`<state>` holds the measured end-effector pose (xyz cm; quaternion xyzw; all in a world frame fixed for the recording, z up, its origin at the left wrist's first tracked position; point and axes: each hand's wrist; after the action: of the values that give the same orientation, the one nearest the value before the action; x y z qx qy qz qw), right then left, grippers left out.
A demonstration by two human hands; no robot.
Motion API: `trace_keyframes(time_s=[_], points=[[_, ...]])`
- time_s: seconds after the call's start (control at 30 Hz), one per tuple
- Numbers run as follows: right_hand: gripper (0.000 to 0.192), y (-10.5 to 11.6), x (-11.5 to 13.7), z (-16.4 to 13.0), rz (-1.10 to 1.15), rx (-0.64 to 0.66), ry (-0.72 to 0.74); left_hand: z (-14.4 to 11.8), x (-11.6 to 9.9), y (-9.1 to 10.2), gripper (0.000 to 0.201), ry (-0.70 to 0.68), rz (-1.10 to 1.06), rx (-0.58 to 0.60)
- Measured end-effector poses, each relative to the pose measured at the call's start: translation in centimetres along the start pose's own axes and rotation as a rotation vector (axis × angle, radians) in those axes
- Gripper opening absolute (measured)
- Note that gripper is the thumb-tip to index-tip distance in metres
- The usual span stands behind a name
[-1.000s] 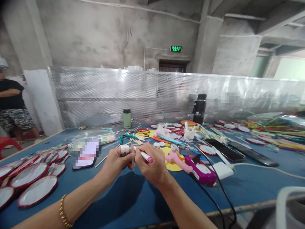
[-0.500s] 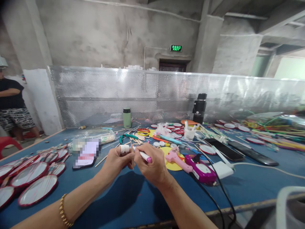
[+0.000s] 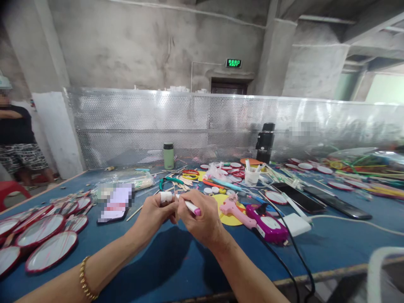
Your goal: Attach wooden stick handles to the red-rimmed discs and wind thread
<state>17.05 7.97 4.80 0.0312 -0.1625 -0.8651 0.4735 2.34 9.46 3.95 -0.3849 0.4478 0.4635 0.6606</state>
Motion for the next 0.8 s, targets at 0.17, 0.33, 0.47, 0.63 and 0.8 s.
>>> trace_keyframes(time_s=[0.17,0.33,0.47,0.63,0.8], points=[[0.012,0.06,-0.09,-0.09,0.003,-0.002,-0.018,0.16,0.15,-0.01,0.023,0.012,-0.005,-0.022],[0.012,0.15,-0.13,-0.06,-0.01,-0.011,-0.024,0.16,0.04,-0.03,0.022,0.011,0.0,-0.008],[0.011,0.0,-0.19,-0.03,-0.031,0.002,-0.016,-0.01,-0.02,-0.07,0.023,0.007,0.0,-0.018],[0.012,0.24,0.14,0.11,-0.033,-0.049,0.024,0.06,0.24,0.11,0.018,0.009,0.002,-0.007],[0.01,0.78,0.11,0.34,-0.04,-0.086,0.094,0.29,0.75,0.39,0.02,0.039,0.021,0.017]])
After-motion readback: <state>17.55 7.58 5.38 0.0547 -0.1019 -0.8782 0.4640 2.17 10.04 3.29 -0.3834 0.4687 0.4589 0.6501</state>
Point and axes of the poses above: each hand's wrist, its own z-axis towards the middle knuckle, its own y-axis out of the back of the hand, x = y × z, and after that the axes turned 1 degree about y, right-handed
